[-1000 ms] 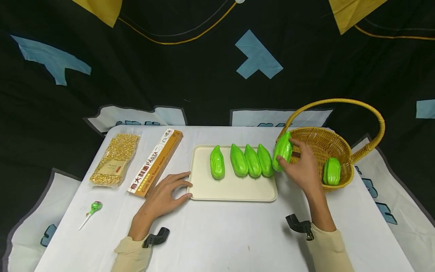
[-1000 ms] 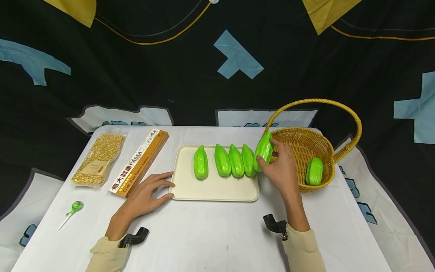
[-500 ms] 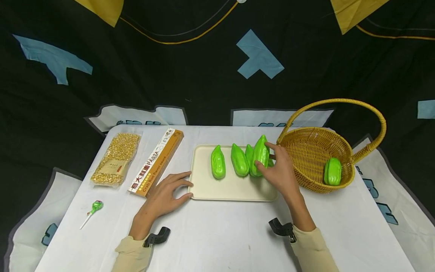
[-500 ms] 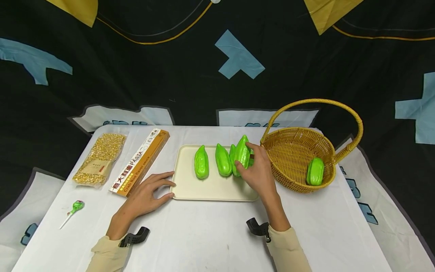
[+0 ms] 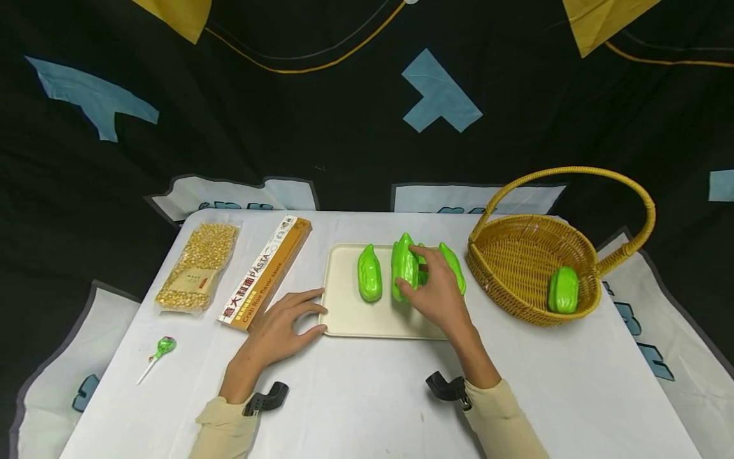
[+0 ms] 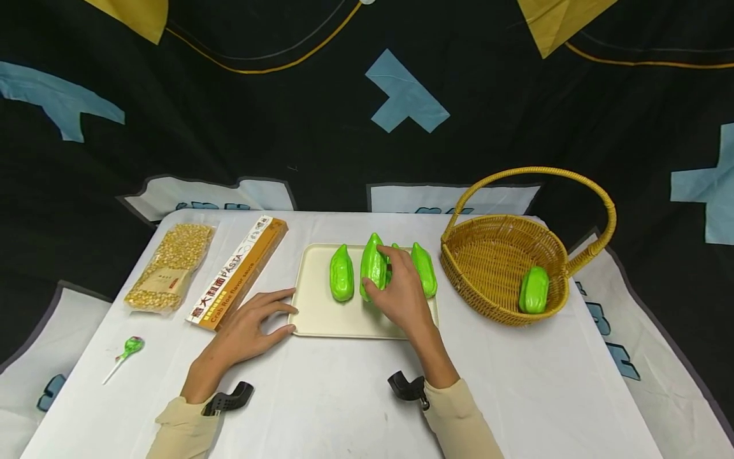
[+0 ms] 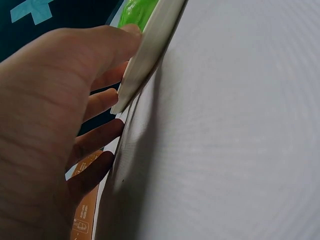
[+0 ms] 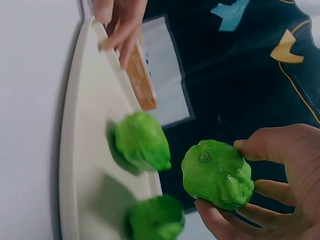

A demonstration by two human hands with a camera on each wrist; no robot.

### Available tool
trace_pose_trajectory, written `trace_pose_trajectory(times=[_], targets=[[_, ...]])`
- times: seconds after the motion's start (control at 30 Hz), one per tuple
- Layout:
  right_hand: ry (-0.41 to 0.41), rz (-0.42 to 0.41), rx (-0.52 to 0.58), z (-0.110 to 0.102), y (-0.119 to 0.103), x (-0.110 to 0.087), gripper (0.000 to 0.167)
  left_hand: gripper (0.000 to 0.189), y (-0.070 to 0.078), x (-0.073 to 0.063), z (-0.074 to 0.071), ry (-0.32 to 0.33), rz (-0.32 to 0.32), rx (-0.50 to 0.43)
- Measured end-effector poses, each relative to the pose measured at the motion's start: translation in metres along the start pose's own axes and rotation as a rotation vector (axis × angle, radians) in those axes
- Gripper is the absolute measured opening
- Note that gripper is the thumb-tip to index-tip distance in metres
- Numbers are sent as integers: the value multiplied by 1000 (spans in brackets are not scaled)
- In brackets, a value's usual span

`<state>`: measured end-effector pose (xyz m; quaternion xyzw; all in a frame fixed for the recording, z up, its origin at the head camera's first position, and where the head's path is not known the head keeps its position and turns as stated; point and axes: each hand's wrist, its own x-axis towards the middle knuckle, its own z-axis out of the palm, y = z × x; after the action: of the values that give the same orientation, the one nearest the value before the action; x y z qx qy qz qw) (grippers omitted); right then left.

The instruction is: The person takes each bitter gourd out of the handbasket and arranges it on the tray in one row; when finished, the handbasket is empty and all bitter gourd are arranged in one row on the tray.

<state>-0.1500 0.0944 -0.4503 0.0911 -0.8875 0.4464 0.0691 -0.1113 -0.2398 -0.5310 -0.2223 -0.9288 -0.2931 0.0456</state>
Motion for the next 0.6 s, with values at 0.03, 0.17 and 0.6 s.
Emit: trace_pose_trajectory(times=[0.03,0.17,0.6], targets=[[-7,-2,1,4,-2,0,74,30,0,0,0,1,-1,-2],[-31,-16,16,18,-10,2,73,30,1,-1,-2,5,-6,-5],[-99,-85,-1,61,-26,9,71,30,0,0,1,10,9,-7]])
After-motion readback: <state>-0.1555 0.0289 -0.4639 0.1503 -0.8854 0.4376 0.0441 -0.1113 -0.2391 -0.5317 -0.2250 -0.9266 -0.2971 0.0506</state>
